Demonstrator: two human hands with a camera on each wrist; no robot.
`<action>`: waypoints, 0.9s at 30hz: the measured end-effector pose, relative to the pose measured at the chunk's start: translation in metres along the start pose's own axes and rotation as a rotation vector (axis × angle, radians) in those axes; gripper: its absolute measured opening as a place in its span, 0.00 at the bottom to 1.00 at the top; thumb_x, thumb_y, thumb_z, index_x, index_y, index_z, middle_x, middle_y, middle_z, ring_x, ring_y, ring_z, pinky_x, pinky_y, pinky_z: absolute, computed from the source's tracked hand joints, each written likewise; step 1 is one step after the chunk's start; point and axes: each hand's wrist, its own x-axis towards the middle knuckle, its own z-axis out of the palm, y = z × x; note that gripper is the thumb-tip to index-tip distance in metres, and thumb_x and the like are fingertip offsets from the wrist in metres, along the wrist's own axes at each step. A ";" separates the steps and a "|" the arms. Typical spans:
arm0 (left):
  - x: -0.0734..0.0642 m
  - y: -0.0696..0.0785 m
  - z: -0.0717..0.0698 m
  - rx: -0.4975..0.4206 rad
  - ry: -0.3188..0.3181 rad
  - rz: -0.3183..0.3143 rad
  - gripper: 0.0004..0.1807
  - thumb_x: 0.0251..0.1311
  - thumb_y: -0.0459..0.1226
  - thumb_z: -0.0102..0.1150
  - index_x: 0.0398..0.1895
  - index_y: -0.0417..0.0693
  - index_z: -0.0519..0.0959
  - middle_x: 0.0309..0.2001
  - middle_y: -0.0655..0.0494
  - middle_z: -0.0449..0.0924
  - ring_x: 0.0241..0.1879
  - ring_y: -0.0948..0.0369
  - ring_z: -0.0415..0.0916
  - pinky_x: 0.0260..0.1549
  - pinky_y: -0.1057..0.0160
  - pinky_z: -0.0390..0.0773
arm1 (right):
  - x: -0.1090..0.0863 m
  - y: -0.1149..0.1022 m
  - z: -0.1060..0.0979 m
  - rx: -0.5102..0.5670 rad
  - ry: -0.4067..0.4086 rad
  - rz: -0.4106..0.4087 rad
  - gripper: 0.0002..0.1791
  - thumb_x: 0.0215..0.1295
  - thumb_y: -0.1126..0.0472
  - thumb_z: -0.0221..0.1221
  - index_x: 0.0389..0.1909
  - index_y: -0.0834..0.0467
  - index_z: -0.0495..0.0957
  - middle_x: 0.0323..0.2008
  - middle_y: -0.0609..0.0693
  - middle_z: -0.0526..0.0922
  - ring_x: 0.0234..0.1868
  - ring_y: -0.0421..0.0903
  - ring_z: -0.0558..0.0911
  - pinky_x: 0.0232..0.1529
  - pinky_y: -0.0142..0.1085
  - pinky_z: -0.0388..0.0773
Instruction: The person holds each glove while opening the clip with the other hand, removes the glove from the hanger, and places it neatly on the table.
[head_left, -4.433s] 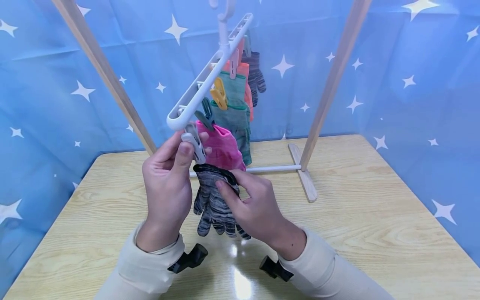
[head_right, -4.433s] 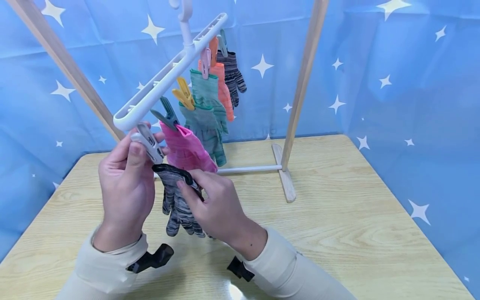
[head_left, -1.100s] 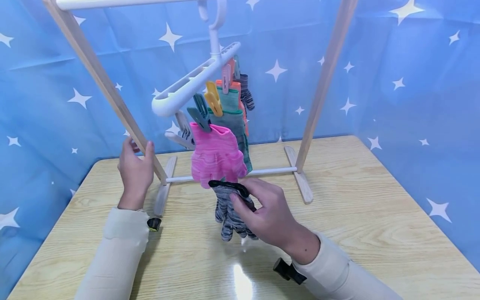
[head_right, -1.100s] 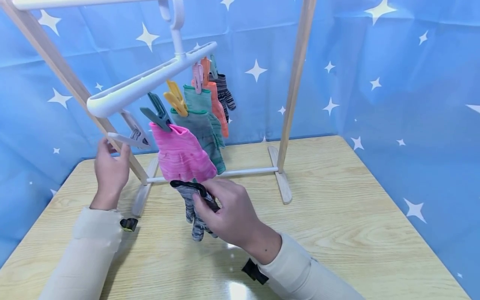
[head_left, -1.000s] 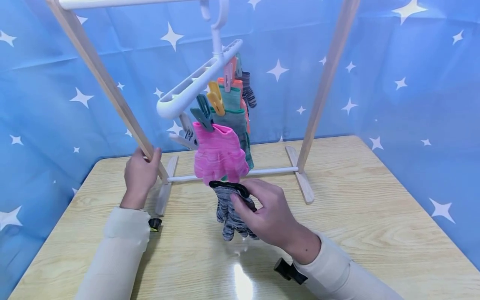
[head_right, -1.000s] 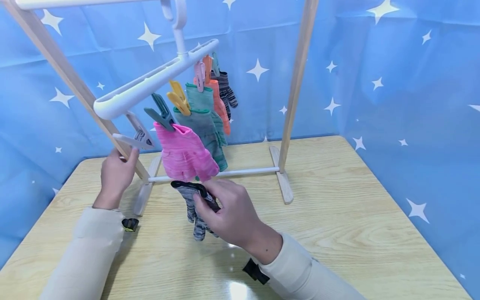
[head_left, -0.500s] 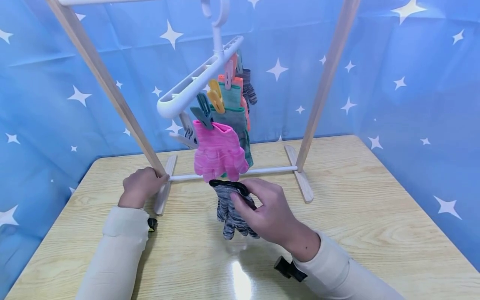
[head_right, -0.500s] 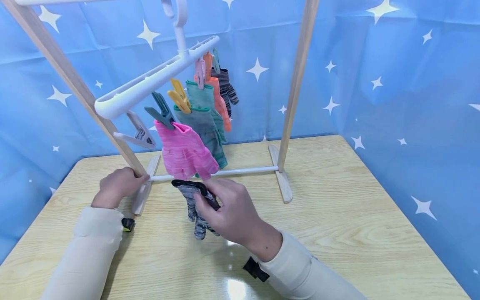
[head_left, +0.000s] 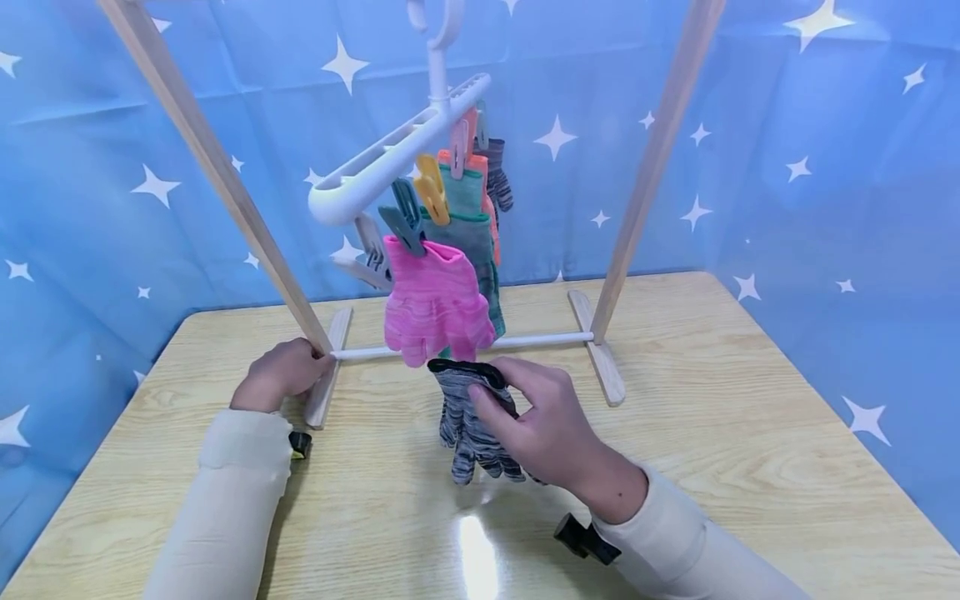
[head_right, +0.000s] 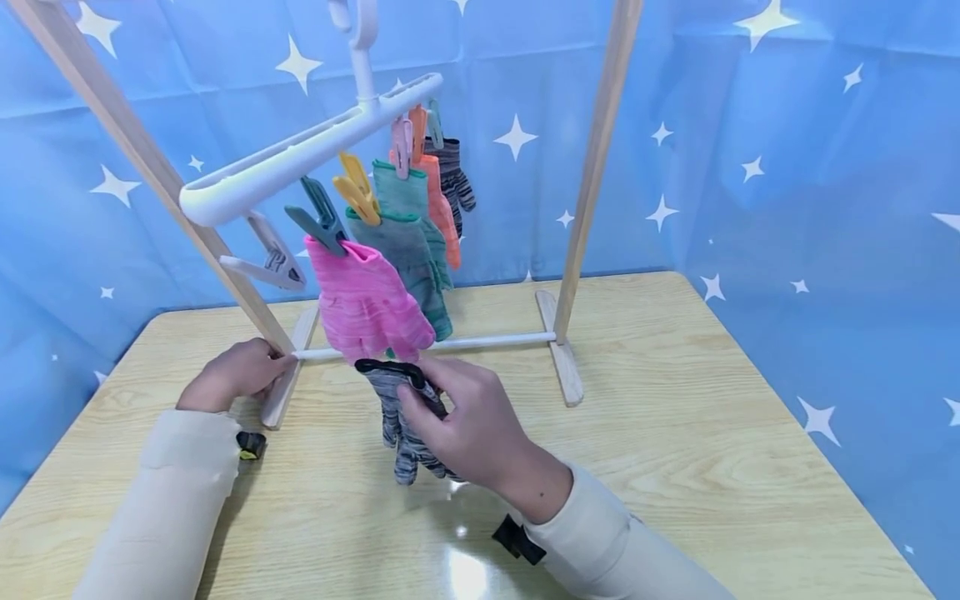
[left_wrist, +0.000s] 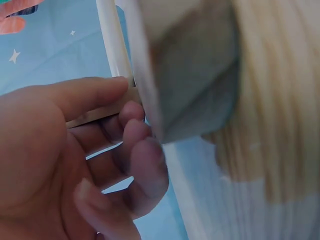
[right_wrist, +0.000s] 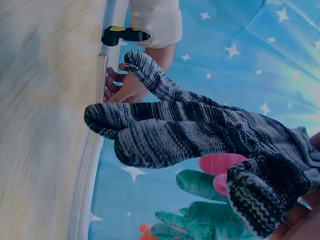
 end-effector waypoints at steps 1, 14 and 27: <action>0.000 0.001 0.000 0.002 0.001 0.001 0.23 0.76 0.50 0.43 0.49 0.40 0.80 0.19 0.56 0.71 0.19 0.61 0.69 0.21 0.61 0.70 | -0.001 0.000 -0.001 -0.004 -0.002 0.011 0.03 0.63 0.69 0.60 0.34 0.62 0.82 0.24 0.46 0.79 0.22 0.35 0.71 0.27 0.25 0.72; -0.001 0.001 0.000 -0.017 -0.008 -0.010 0.22 0.77 0.48 0.43 0.49 0.39 0.79 0.20 0.54 0.71 0.20 0.60 0.70 0.20 0.62 0.70 | -0.017 0.015 -0.020 -0.143 -0.018 0.110 0.04 0.63 0.69 0.64 0.32 0.58 0.80 0.20 0.41 0.72 0.21 0.33 0.67 0.26 0.27 0.70; -0.001 0.003 0.006 -0.024 -0.003 -0.004 0.22 0.77 0.47 0.43 0.52 0.38 0.77 0.22 0.52 0.73 0.21 0.60 0.72 0.21 0.62 0.72 | -0.026 0.034 -0.052 -0.188 -0.017 0.311 0.15 0.68 0.66 0.62 0.24 0.53 0.69 0.17 0.40 0.57 0.16 0.31 0.53 0.19 0.30 0.62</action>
